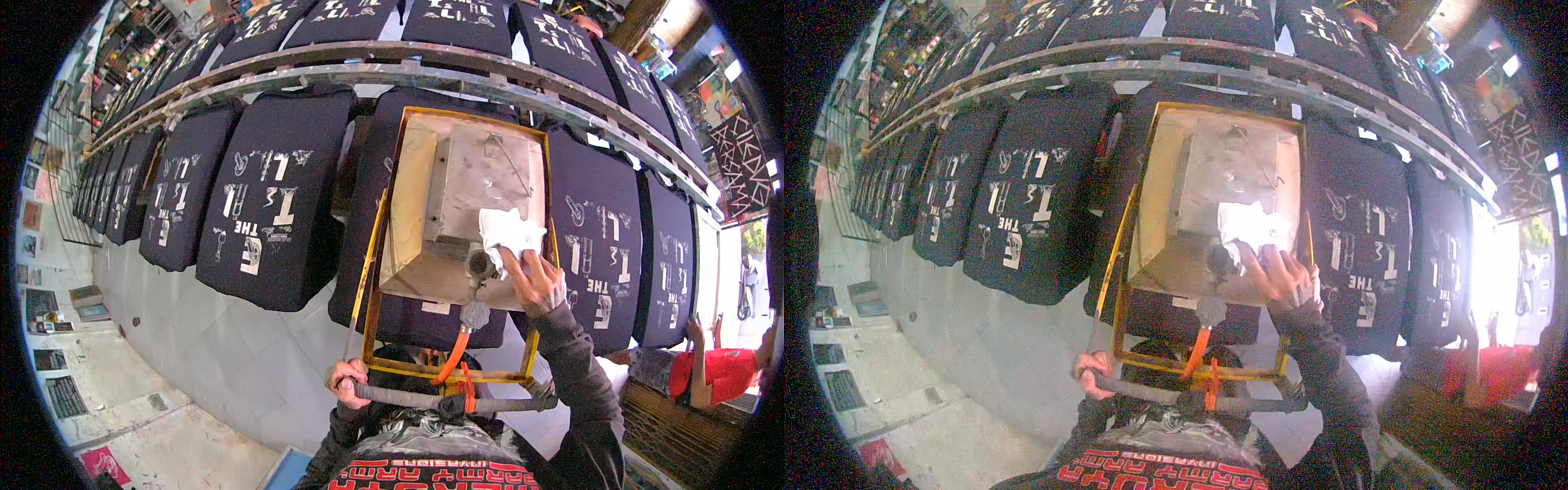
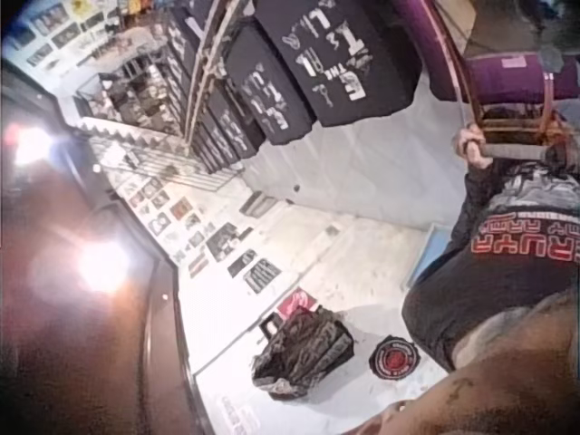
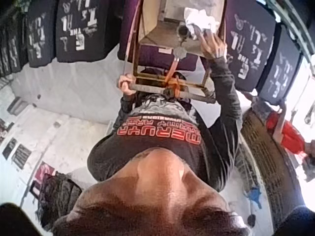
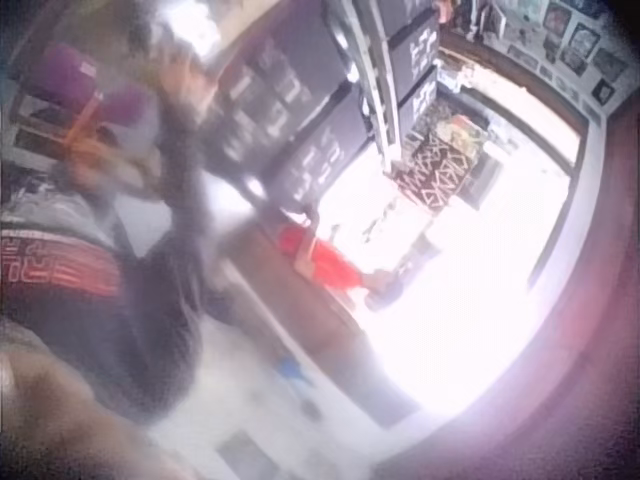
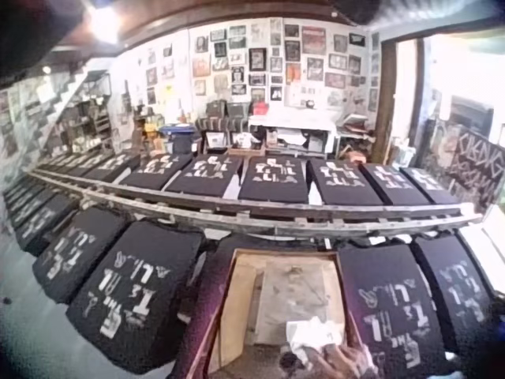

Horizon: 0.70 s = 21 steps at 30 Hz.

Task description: The person operates a manual screen printing press by sliding the print head along a rail, wiping the screen with a cloth, and flattening the printed design on several black t-shirts with their hand.

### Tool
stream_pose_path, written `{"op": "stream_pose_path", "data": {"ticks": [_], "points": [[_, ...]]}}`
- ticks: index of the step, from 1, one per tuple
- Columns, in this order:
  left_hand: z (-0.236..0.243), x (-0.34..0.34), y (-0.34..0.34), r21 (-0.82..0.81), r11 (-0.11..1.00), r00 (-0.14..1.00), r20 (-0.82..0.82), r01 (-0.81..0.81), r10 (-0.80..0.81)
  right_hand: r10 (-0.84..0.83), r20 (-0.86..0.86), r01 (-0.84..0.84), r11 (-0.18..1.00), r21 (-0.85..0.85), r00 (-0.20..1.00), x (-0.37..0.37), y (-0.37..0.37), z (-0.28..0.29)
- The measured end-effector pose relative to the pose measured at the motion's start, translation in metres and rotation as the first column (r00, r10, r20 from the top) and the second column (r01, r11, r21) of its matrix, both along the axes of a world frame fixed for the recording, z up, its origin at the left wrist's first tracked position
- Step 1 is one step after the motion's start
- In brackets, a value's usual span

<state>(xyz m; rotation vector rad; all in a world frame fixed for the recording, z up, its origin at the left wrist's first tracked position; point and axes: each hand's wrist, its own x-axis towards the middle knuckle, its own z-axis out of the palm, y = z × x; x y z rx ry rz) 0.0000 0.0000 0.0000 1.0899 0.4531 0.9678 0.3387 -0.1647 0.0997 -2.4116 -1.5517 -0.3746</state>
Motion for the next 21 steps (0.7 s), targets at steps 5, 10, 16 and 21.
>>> {"op": "stream_pose_path", "data": {"ticks": [5,10,16,21], "points": [[0.011,-0.011,-0.012,-0.165,0.985,0.994,-0.091,0.044,-0.06,-0.042,0.045,0.04,0.999,0.032,0.998,0.004,0.0,-0.001],[-0.003,-0.003,0.007,-0.019,0.995,0.991,-0.099,0.093,-0.095,-0.076,-0.026,0.078,0.989,0.121,0.997,0.02,0.022,0.001],[0.005,-0.001,-0.001,-0.003,0.999,0.995,-0.091,0.035,-0.035,-0.124,-0.084,0.132,0.986,0.103,0.989,0.016,0.018,0.001],[0.003,0.007,-0.005,0.012,0.999,0.999,-0.01,-0.046,0.046,-0.096,-0.168,0.102,0.994,0.027,0.981,0.026,0.014,0.021]]}}
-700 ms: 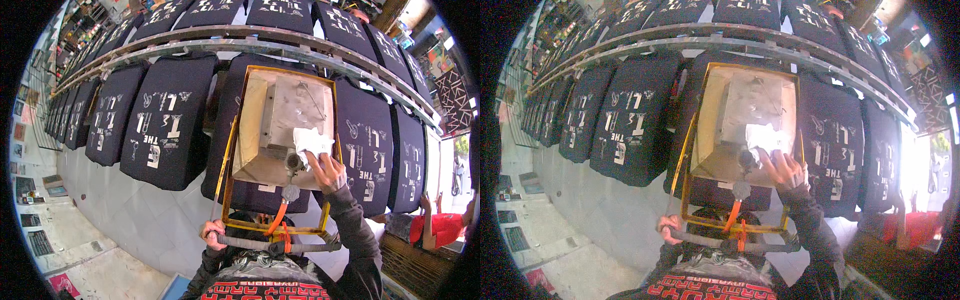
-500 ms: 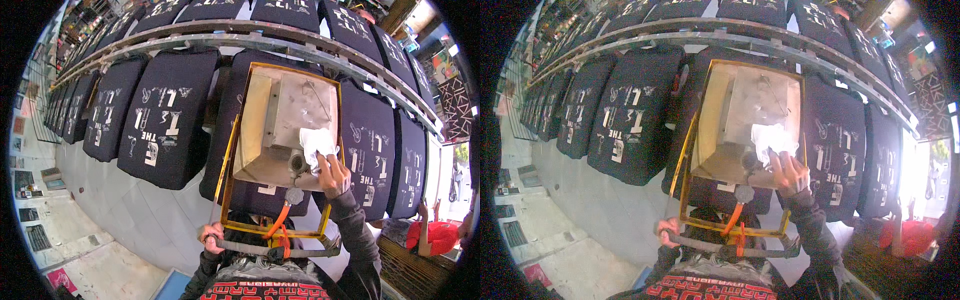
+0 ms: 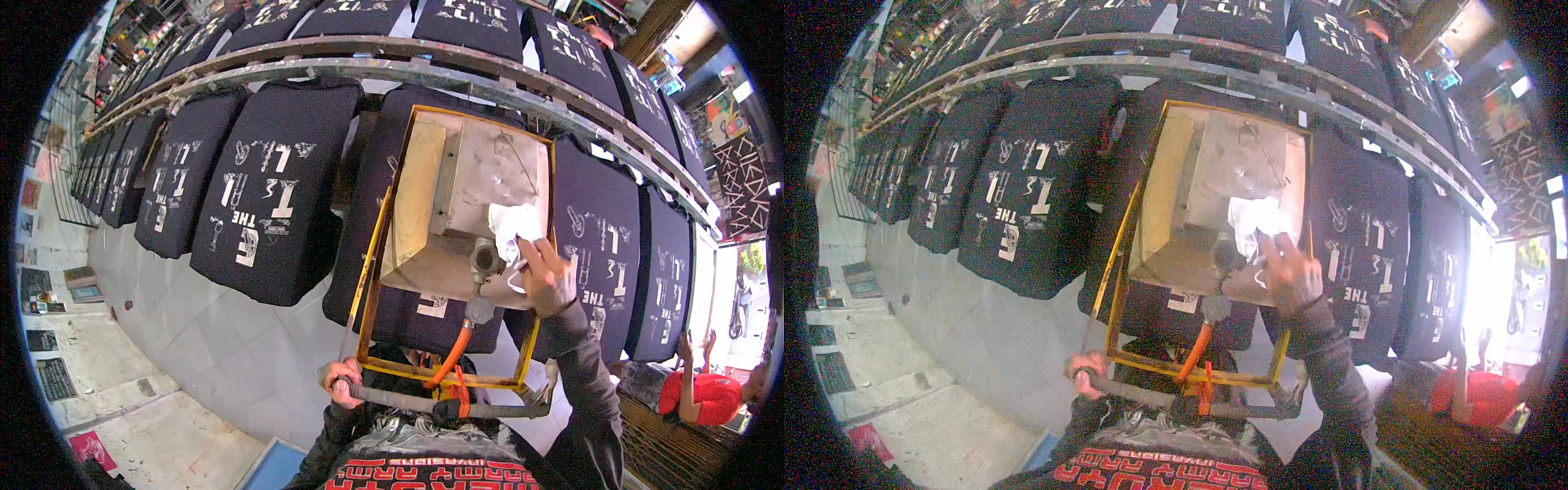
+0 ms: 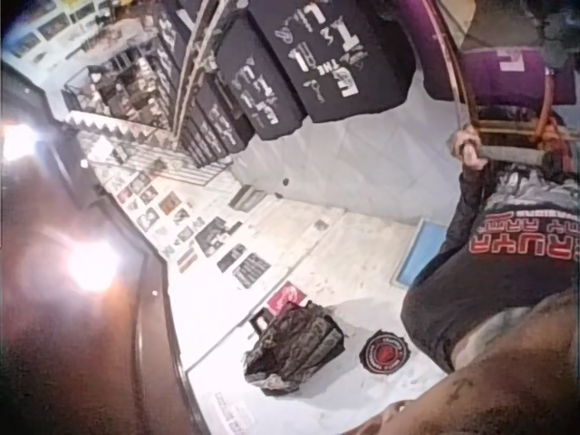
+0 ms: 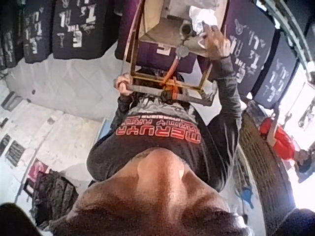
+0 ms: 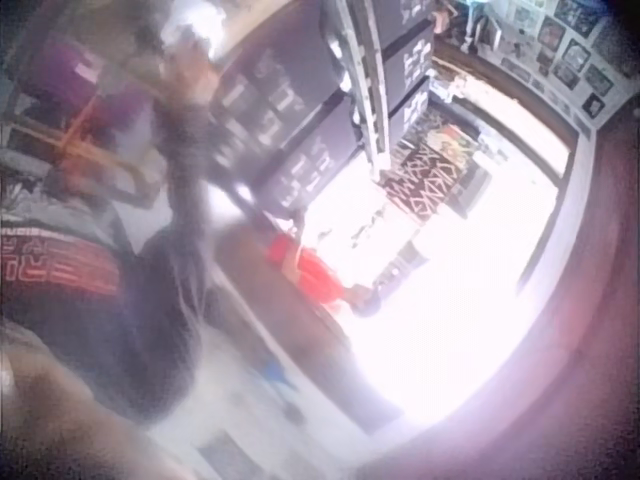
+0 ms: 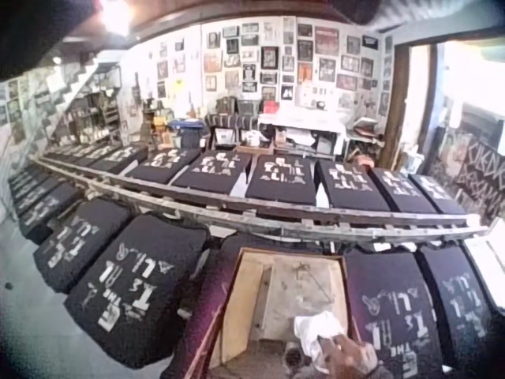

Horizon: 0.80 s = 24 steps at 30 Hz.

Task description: The person operates a manual screen printing press by sliding the print head along a rail, wiping the screen with a cloth, and flattening the printed design on several black t-shirts with their hand.

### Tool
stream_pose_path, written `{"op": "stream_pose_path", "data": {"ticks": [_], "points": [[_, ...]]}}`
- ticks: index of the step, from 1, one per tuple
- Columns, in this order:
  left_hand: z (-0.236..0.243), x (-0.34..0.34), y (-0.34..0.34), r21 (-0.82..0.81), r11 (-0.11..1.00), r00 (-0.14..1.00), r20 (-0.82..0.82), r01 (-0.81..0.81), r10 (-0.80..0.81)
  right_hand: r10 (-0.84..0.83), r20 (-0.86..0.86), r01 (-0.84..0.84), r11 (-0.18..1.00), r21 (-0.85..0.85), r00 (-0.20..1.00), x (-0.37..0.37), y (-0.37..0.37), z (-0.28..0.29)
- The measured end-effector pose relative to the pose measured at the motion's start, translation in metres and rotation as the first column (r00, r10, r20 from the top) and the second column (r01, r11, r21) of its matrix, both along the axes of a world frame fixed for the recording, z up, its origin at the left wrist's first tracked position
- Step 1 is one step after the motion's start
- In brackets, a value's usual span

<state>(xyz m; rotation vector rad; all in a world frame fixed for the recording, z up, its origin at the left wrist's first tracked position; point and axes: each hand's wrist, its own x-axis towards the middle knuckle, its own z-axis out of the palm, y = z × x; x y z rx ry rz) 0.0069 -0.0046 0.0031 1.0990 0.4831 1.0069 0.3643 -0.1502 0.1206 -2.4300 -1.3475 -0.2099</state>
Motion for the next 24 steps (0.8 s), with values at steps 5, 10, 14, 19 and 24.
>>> {"op": "stream_pose_path", "data": {"ticks": [5,10,14,19,24], "points": [[-0.037,-0.012,0.001,0.147,0.984,0.989,-0.099,-0.097,0.112,0.092,-0.29,-0.064,0.992,0.106,0.953,0.039,0.017,0.064],[-0.002,0.011,0.001,0.075,0.986,0.989,-0.008,-0.149,0.15,0.049,-0.369,0.164,0.836,0.523,0.928,0.073,0.056,0.069],[0.003,0.016,0.003,0.079,0.986,0.984,-0.082,-0.149,0.156,0.004,0.096,-0.036,0.939,0.342,0.995,0.082,0.06,0.026],[0.012,0.008,0.0,-0.03,0.992,0.985,-0.127,-0.121,0.116,-0.051,0.13,0.063,0.994,-0.089,0.99,0.06,0.074,0.027],[0.003,0.007,0.006,0.169,0.969,0.954,-0.212,-0.179,0.213,-0.191,0.101,0.2,0.976,-0.084,0.976,0.062,0.103,0.012]]}}
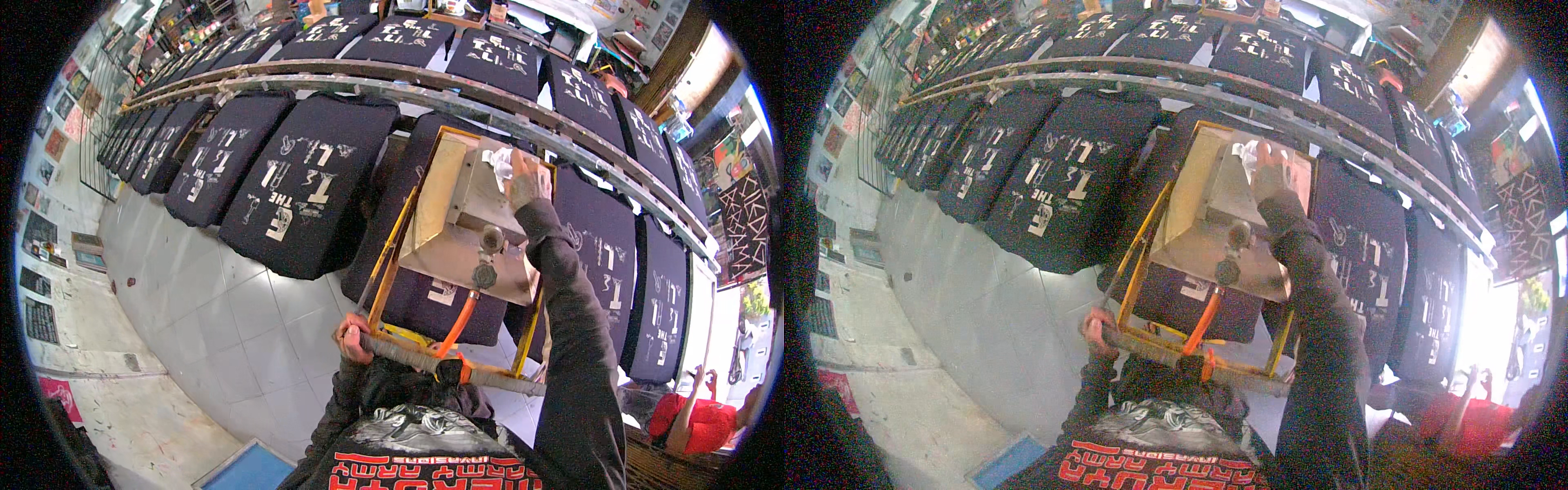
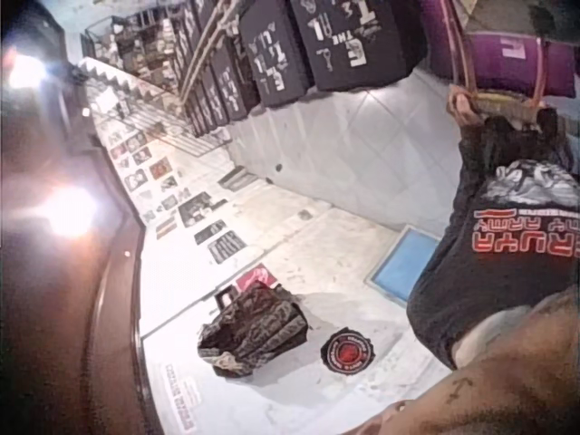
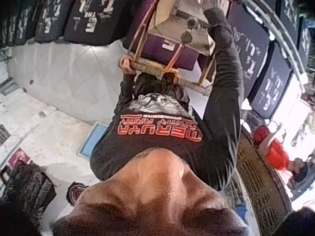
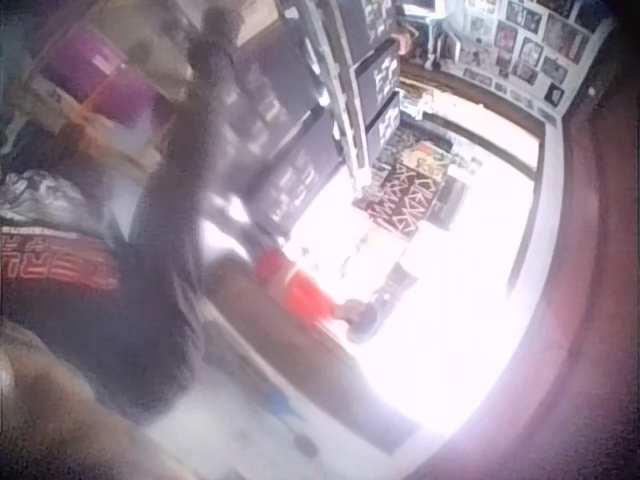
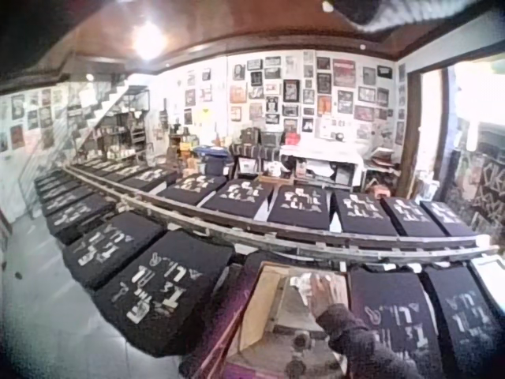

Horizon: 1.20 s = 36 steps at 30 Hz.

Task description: The person operates a manual screen printing press by sliding the print head along a rail, wiping the screen with a cloth, and flattening the printed design on several black t-shirts with their hand.

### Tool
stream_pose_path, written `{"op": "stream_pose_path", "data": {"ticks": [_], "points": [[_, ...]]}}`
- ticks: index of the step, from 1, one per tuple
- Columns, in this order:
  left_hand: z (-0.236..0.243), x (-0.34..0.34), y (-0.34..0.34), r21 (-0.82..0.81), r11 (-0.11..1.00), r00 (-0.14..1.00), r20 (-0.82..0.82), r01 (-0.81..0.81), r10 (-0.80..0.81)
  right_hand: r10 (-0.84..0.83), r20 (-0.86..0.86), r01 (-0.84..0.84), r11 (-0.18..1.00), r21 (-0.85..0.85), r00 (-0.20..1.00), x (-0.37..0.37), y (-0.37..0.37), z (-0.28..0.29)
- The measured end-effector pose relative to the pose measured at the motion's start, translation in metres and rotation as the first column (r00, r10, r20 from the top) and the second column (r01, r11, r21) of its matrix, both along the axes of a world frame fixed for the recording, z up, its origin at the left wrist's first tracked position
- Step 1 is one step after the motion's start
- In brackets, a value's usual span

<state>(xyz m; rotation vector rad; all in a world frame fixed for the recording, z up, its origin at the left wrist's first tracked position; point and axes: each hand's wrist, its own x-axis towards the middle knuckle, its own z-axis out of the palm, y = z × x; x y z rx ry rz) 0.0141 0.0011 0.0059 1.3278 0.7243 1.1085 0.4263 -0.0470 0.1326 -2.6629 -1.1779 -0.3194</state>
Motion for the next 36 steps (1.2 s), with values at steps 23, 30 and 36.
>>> {"op": "stream_pose_path", "data": {"ticks": [23,30,36], "points": [[-0.001,0.005,-0.001,-0.121,0.971,0.953,0.253,0.204,-0.168,-0.09,-0.176,0.159,0.888,0.431,0.98,-0.239,-0.245,-0.03],[0.013,0.014,0.0,-0.053,0.988,0.971,0.201,0.145,-0.131,-0.087,-0.122,0.138,0.836,0.531,0.989,-0.237,-0.245,-0.045],[0.012,0.014,-0.004,-0.064,0.991,0.979,0.174,0.116,-0.104,-0.085,-0.139,0.143,0.859,0.491,0.987,-0.237,-0.248,-0.044]]}}
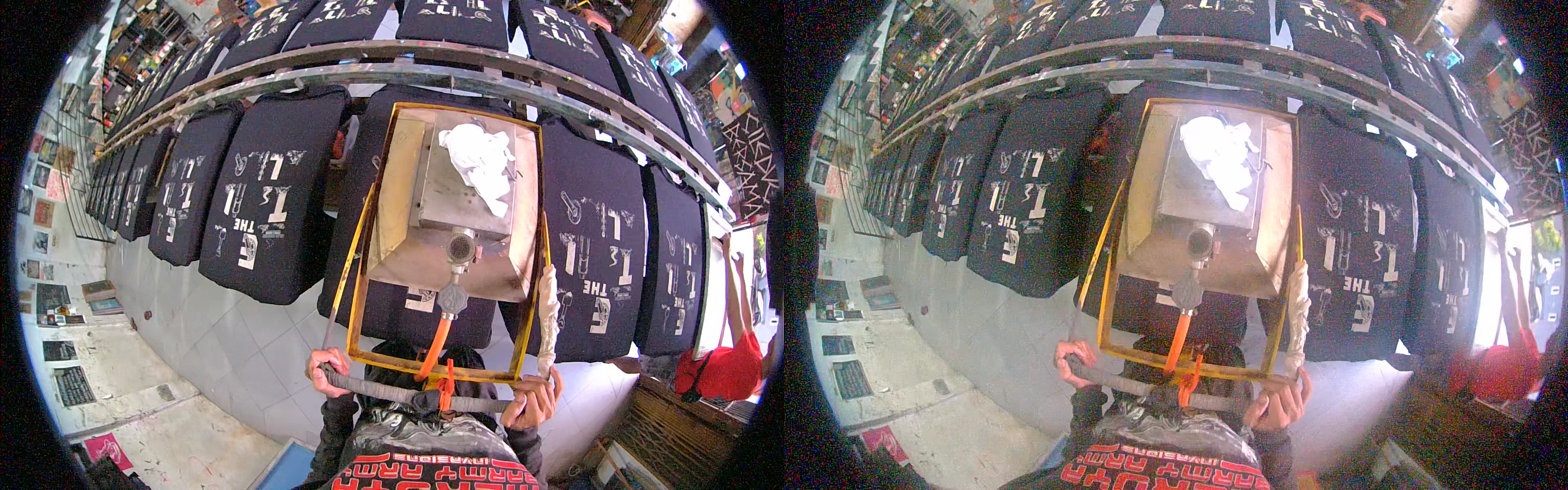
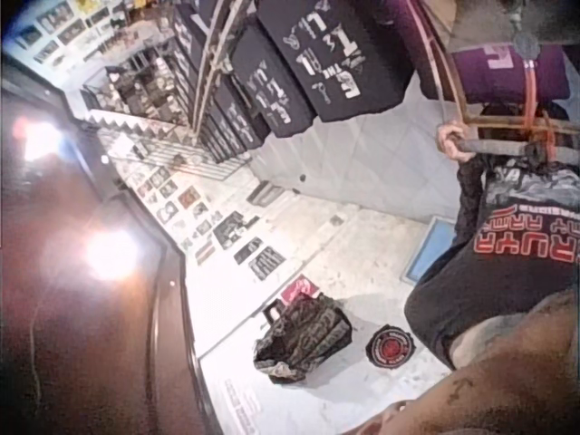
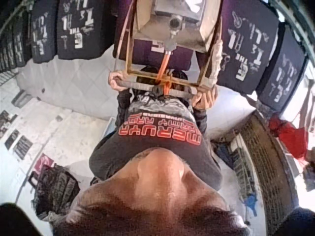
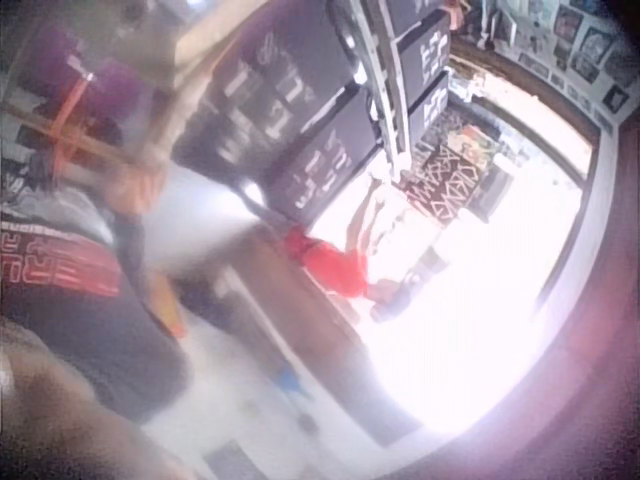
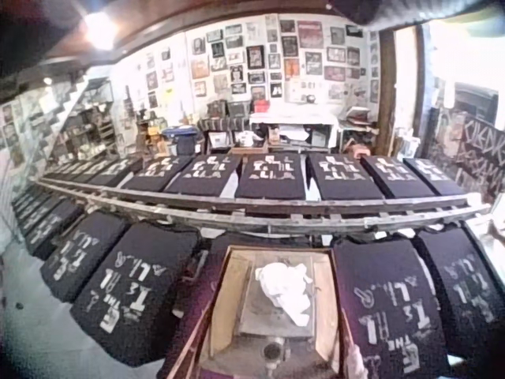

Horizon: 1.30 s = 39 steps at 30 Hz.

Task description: The person operates a manual screen printing press by sliding the print head along a rail, wiping the screen with a cloth, and flattening the printed design on several black t-shirts with their hand.

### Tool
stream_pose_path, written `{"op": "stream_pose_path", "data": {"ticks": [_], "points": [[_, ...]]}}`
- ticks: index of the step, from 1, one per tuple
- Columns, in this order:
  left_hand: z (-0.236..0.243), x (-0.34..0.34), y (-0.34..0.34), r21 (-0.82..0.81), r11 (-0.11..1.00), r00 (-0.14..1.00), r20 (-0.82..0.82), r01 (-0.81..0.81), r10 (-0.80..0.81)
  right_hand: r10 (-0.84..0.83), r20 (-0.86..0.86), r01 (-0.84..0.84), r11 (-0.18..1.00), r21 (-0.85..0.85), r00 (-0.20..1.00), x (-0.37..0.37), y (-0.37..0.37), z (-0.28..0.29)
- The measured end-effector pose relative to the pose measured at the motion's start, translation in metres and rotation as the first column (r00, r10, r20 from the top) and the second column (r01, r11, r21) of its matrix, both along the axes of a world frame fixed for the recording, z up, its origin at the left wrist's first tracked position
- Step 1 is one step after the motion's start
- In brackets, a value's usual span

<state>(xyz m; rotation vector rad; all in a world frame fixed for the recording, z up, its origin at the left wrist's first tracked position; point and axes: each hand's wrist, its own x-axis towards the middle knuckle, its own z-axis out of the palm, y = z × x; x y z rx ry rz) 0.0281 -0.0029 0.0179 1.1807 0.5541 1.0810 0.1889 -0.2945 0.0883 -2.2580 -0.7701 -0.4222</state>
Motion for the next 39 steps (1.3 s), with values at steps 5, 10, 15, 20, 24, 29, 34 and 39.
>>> {"op": "stream_pose_path", "data": {"ticks": [5,10,15,20,24,29,34,39], "points": [[-0.002,0.0,0.002,0.038,0.999,1.0,0.004,0.011,-0.011,0.021,-0.031,-0.023,0.999,-0.039,0.999,0.002,-0.005,-0.002],[-0.008,-0.005,0.004,0.056,0.998,0.999,0.026,0.04,-0.042,0.034,-0.031,-0.035,0.999,-0.035,0.999,0.002,-0.008,-0.006],[-0.005,-0.003,0.003,0.028,0.999,0.999,0.017,0.026,-0.027,0.028,-0.045,-0.031,0.998,-0.063,0.999,0.001,-0.011,-0.007],[-0.011,-0.008,0.003,0.038,0.999,1.0,0.018,0.014,-0.014,0.026,-0.041,-0.029,0.997,-0.068,0.999,0.002,-0.008,-0.002],[-0.006,-0.003,0.003,0.039,0.999,1.0,0.007,0.01,-0.01,0.014,-0.02,-0.014,0.999,-0.032,1.0,0.002,-0.006,-0.005],[-0.005,-0.002,0.001,0.027,1.0,1.0,-0.018,-0.013,0.014,0.014,-0.001,-0.014,1.0,-0.024,1.0,0.003,-0.006,-0.005],[-0.006,-0.004,0.001,0.007,1.0,1.0,-0.005,-0.024,0.024,0.007,0.019,-0.006,1.0,-0.02,1.0,0.003,-0.003,-0.004],[-0.004,0.0,0.003,0.036,0.999,1.0,0.0,-0.004,0.004,0.01,0.023,-0.009,1.0,-0.029,1.0,0.004,-0.004,-0.002]]}}
